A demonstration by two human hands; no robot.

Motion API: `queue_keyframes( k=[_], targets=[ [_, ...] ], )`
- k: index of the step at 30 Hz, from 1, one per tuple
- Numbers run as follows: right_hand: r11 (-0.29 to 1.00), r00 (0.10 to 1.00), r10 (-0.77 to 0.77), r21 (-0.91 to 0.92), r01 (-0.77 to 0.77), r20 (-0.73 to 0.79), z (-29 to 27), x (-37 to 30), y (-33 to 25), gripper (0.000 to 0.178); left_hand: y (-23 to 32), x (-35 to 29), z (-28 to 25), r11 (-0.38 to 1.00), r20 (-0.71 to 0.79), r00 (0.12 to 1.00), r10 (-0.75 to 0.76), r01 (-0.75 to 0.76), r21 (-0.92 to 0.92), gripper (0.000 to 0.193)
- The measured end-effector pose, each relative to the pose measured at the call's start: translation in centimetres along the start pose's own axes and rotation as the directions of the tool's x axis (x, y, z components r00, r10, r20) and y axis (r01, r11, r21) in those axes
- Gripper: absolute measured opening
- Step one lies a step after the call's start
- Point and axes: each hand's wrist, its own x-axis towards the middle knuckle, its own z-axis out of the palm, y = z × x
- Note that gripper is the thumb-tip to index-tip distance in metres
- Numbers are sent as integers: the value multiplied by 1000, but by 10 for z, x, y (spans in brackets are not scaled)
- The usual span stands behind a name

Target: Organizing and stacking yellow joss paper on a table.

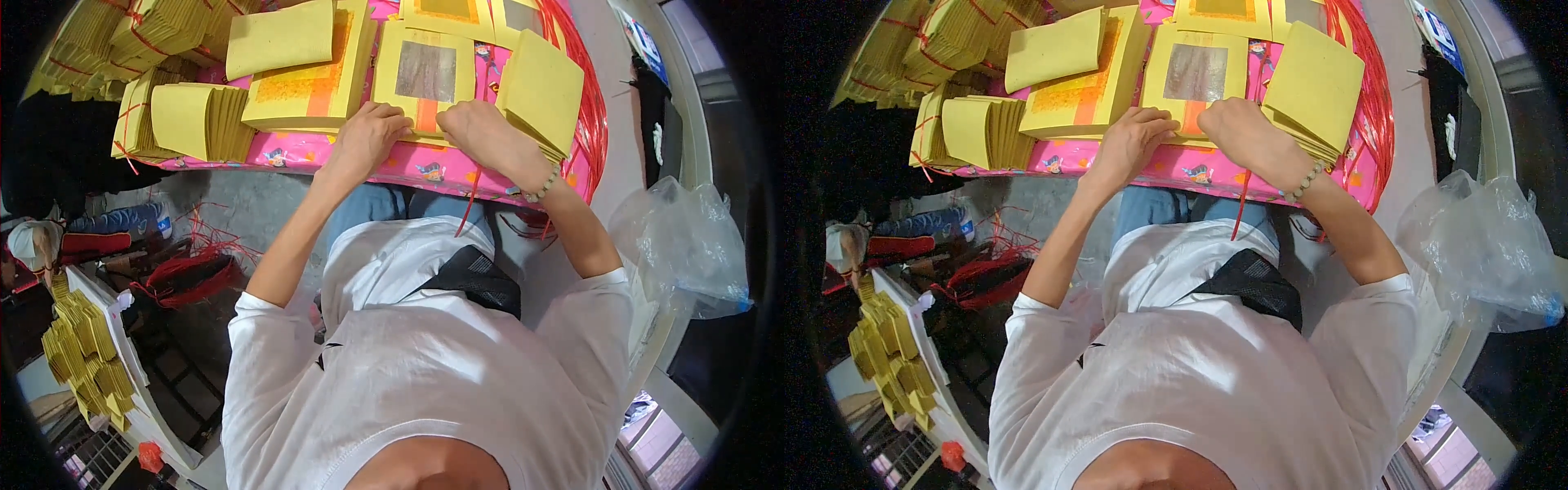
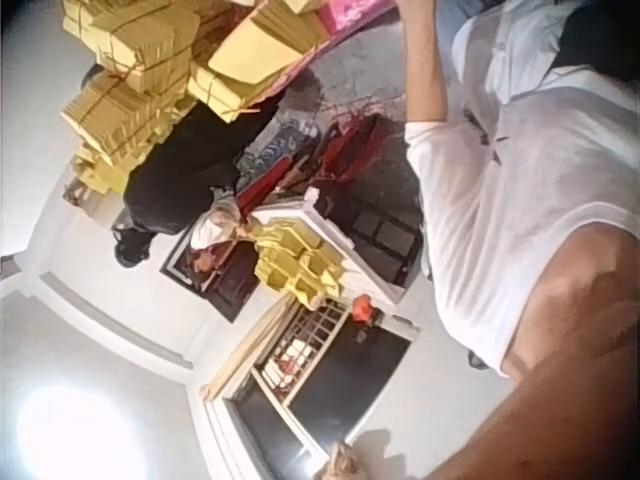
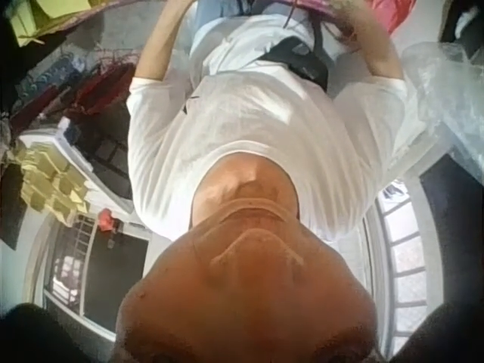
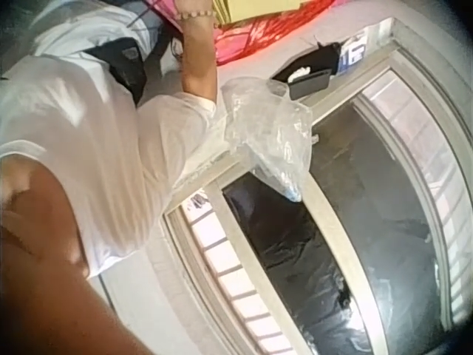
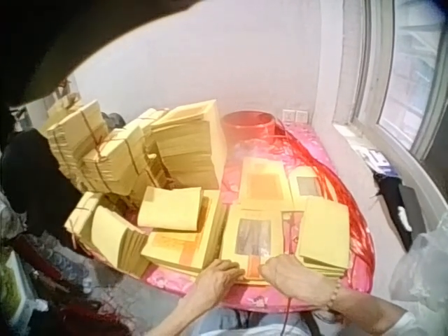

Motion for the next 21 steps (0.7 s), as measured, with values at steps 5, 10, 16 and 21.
queue_keyframes(
  k=[5, 10, 16, 21],
  targets=[
    [1000, 999, 10, 27, -11, 33, 0, 1, 3, 7, 0, 0, 1, 1000, -3, 1000, -1, 1, -14, 18],
    [999, 1000, -4, 51, 5, -14, 6, -1, 6, 8, 2, 1, -2, 999, 4, 1000, -14, 14, -38, 17],
    [997, 1000, 0, 81, 3, -30, 4, -1, 6, 7, 2, 1, -1, 999, 5, 1000, -26, 26, -25, 18],
    [988, 998, 27, 156, -16, -65, 11, -2, 9, 14, 0, 2, 0, 999, -1, 1000, -21, 21, -34, 17]
  ],
)
